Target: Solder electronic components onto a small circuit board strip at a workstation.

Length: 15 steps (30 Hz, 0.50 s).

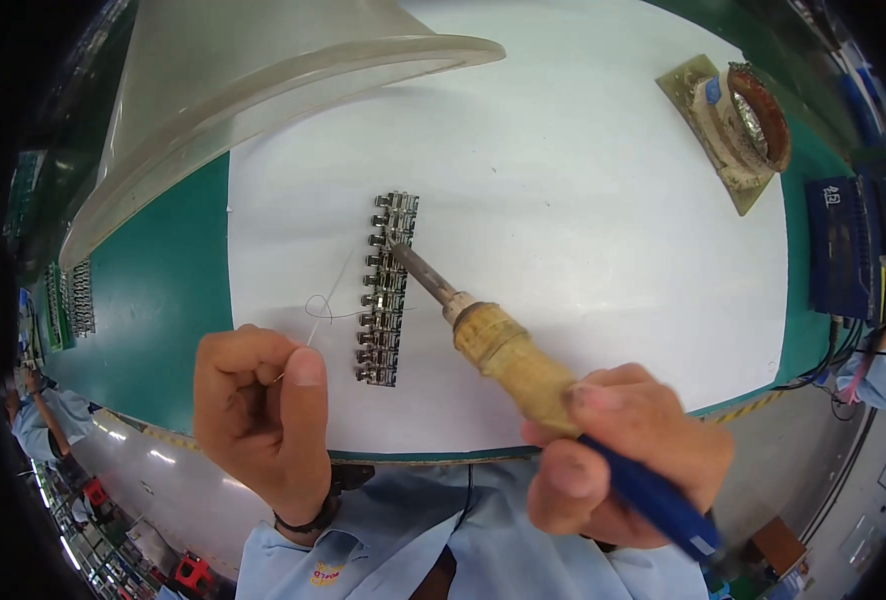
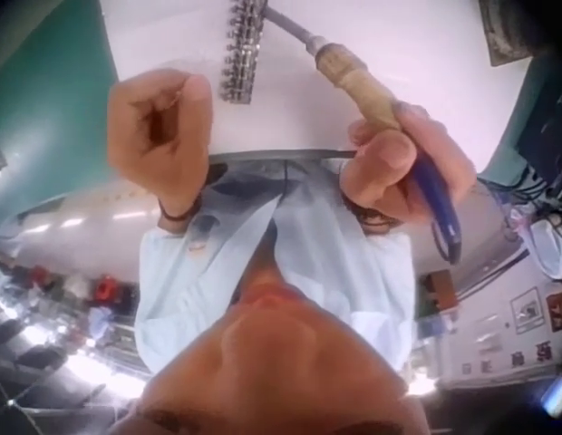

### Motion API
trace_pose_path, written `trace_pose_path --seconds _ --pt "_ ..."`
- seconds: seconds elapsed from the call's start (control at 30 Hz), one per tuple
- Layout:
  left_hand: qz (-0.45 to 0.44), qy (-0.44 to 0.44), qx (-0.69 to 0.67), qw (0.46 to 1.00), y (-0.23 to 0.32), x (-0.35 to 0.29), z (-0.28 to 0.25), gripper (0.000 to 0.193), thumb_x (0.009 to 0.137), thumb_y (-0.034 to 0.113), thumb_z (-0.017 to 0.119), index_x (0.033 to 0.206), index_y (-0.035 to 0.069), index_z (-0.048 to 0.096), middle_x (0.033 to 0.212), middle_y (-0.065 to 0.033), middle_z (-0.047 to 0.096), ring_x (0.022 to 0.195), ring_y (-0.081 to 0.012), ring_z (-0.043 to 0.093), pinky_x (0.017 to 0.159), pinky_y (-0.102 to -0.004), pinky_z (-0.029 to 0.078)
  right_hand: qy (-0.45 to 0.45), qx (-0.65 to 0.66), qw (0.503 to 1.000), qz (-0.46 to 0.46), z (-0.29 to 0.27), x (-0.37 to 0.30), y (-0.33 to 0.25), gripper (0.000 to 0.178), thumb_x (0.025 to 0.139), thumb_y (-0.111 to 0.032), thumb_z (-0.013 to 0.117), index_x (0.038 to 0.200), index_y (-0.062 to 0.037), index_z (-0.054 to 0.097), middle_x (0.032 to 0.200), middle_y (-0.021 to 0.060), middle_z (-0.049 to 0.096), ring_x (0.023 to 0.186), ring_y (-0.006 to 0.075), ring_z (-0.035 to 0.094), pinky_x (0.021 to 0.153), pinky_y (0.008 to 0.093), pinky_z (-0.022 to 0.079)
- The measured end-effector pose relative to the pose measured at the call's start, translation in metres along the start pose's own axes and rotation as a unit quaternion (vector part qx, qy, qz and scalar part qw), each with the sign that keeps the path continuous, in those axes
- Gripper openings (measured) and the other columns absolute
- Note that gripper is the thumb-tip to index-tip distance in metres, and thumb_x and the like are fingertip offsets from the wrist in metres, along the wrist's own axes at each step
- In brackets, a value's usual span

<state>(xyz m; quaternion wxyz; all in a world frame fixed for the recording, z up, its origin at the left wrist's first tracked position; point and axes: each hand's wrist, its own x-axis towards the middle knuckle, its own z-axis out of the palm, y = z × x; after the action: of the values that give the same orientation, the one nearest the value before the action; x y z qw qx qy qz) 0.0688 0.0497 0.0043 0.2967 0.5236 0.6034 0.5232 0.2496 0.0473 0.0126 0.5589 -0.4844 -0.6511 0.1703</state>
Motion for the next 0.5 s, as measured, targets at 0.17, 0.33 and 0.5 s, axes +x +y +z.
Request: trace_pose_path --seconds 0.17,0.33,0.5 --pt "0.011 -0.022 -0.002 1.0 0.001 0.002 0.003 0.016 0.072 -0.008 0.066 0.076 0.004 0.056 0.059 0.0018 0.045 0.044 -0.0024 0.028 0.042 -0.0197 0.018 0.054 0.068 0.995 0.041 -0.005 0.013 0.005 0.026 0.086 -0.019 0.06 0.094 0.0025 0.048 0.075 0.0077 0.053 0.047 0.0077 0.052 0.049 0.0199 0.041" --pt "0.003 -0.039 0.009 0.999 -0.002 0.007 0.001 0.017 0.07 -0.009 0.066 0.076 0.003 0.056 0.058 0.0015 0.045 0.044 -0.0026 0.03 0.041 -0.0199 0.019 0.024 0.097 0.992 0.071 -0.001 0.016 0.008 0.026 0.086 -0.019 0.06 0.094 0.0024 0.048 0.078 0.0066 0.052 0.047 0.008 0.049 0.051 0.0216 0.04" --pt "-0.006 -0.038 0.006 0.999 -0.002 0.01 0.0 0.017 0.07 -0.01 0.066 0.075 0.003 0.056 0.058 0.0011 0.046 0.044 -0.0027 0.03 0.041 -0.0199 0.02 -0.012 0.096 0.993 0.06 0.003 0.023 0.008 0.025 0.086 -0.018 0.06 0.094 0.0025 0.048 0.081 0.0065 0.052 0.05 0.0081 0.048 0.053 0.0228 0.04"
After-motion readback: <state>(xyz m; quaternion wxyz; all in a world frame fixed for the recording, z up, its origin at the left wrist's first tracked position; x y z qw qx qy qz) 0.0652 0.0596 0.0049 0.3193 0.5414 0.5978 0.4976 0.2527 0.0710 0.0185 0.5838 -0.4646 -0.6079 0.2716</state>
